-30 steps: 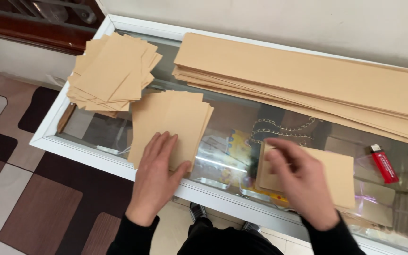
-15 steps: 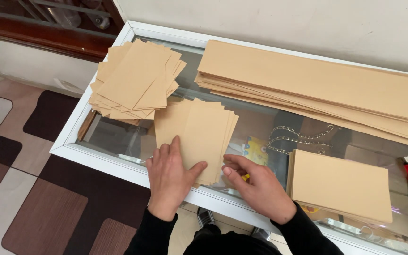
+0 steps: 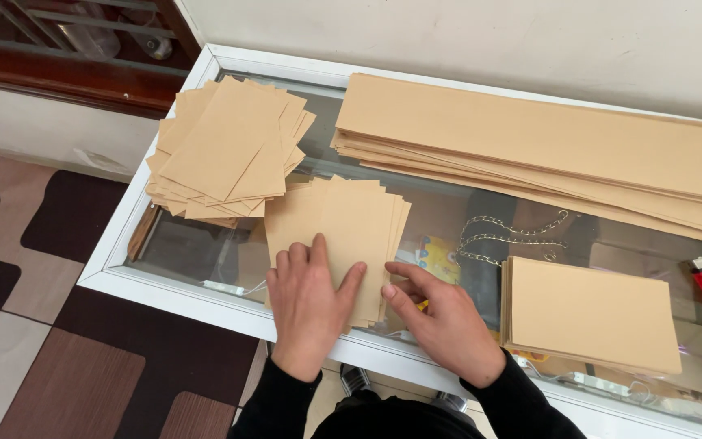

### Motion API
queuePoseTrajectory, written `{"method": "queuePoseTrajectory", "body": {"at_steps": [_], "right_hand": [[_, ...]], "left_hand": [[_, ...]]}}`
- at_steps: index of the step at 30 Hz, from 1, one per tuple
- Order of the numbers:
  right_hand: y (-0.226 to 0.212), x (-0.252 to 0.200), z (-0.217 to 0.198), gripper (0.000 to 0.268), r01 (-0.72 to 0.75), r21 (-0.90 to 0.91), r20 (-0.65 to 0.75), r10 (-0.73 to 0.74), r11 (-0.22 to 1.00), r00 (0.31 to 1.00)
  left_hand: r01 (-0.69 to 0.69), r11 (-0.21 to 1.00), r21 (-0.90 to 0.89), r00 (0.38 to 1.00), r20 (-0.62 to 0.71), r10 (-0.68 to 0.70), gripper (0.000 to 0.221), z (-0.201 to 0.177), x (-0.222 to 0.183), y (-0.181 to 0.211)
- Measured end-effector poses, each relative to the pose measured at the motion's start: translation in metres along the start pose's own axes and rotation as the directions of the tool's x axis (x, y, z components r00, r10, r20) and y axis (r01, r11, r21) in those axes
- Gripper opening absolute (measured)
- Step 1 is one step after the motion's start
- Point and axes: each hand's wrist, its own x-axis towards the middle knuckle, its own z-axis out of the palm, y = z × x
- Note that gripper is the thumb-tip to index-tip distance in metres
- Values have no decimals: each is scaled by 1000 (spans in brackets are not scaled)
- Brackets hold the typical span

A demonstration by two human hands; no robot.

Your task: Inspecting and sorting light brown paper sheets on a glass counter for packaging use.

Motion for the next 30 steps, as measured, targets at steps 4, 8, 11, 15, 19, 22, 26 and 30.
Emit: {"method": "queuePoseTrajectory", "body": {"at_steps": [4, 8, 11, 15, 19, 22, 26, 30], "right_hand": [[-5, -2, 0, 55, -33, 110, -39, 38, 993, 999], [-1, 2, 3, 55, 13, 223, -52, -2, 975, 999], [0, 6, 5, 61, -21, 494, 42, 0, 869, 999], [-1, 5, 0, 60, 4, 516, 49, -34, 857, 998], [9, 7, -3, 55, 72, 546, -50, -54, 835, 997], [17, 7, -10, 64, 107, 585, -147, -25, 804, 989], [23, 2, -27, 95, 245, 596, -252, -111, 765, 961], [18, -11, -56, 103, 125, 704, -89, -87, 700, 992]], "left_hand": [[-144, 989, -14, 981, -134, 141, 72, 3, -9, 0], [-330, 931, -154, 944, -77, 322, 78, -21, -24, 5], [-430, 901, -59, 903, -25, 429, 97, -1, -39, -4], [-448, 882, -144, 894, -78, 441, 58, -7, -47, -3], [-448, 833, -324, 869, -377, 320, 23, -40, -47, 3], [-461, 737, -494, 864, -441, 245, 14, -71, -51, 10], [-353, 585, -730, 923, -373, 92, 11, -89, -59, 9], [-184, 544, -819, 971, -236, -27, 18, -88, -56, 6]]}}
